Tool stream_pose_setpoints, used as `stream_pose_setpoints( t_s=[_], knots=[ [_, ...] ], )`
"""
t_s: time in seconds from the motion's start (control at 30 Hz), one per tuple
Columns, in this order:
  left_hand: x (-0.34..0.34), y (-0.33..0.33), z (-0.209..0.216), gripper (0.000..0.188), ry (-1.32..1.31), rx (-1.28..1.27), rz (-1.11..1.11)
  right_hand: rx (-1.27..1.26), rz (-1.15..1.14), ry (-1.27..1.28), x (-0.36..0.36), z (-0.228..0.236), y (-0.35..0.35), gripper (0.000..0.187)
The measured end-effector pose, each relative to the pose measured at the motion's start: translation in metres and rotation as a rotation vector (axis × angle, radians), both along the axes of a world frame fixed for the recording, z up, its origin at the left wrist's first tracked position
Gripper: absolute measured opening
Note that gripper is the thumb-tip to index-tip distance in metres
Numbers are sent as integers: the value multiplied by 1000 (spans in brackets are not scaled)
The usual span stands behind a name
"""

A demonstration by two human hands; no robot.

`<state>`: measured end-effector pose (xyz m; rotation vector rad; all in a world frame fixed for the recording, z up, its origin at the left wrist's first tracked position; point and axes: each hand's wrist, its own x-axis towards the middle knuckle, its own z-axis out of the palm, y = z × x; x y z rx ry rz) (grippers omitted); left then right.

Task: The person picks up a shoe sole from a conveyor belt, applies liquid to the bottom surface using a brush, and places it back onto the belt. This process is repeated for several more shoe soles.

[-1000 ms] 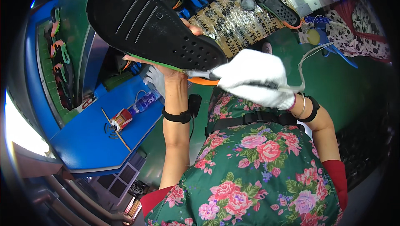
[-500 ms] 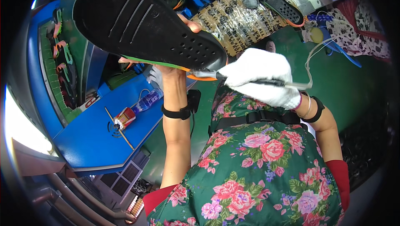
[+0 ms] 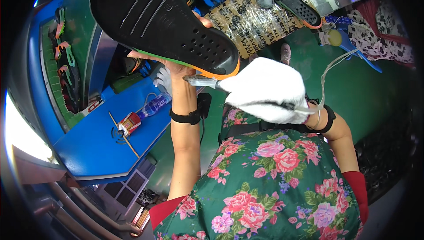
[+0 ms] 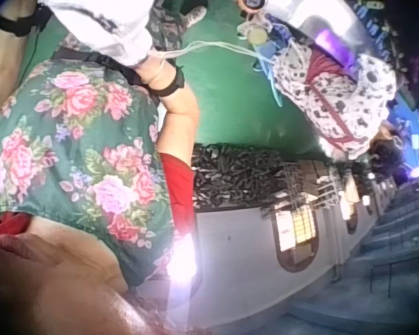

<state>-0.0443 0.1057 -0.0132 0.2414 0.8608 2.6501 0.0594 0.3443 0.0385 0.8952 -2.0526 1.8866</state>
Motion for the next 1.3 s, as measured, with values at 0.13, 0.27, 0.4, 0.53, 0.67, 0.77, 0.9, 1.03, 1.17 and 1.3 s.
stream_pose_setpoints(
  t_s=[0.13, 0.27, 0.4, 0.53, 0.67, 0.77, 0.9, 1.03, 1.17, 1.3],
  knots=[
    [-4, -4, -5, 143, 101, -67, 27, -31, 34, -43, 2, 2, 4, 28],
    [-5, -2, -6, 142, 85, -112, 51, -147, 3, -255, 1, -2, 6, 26],
    [0, 3, -1, 138, 65, -45, 30, -215, -119, -439, 1, -8, 11, 19],
    [-2, 10, 4, 135, 126, -5, -18, 33, -203, -205, 1, -9, 17, 22],
    [-6, 13, 9, 133, 140, 52, -88, 55, -122, -146, 2, -8, 18, 24],
    [-6, 15, 11, 128, 132, 59, -113, -207, 61, -469, 1, -8, 17, 21],
    [-6, 17, 11, 122, 157, 78, -93, -298, -46, -537, 1, -9, 20, 18],
    [-6, 18, 11, 102, 198, 24, -59, -115, -72, -389, 1, -9, 25, 19],
    [-9, 18, 15, 83, 188, 39, -104, -14, -48, -204, 3, -8, 28, 19],
    [-13, 20, 20, 93, 195, 23, -112, -11, -20, -118, 3, -10, 26, 18]
  ],
)
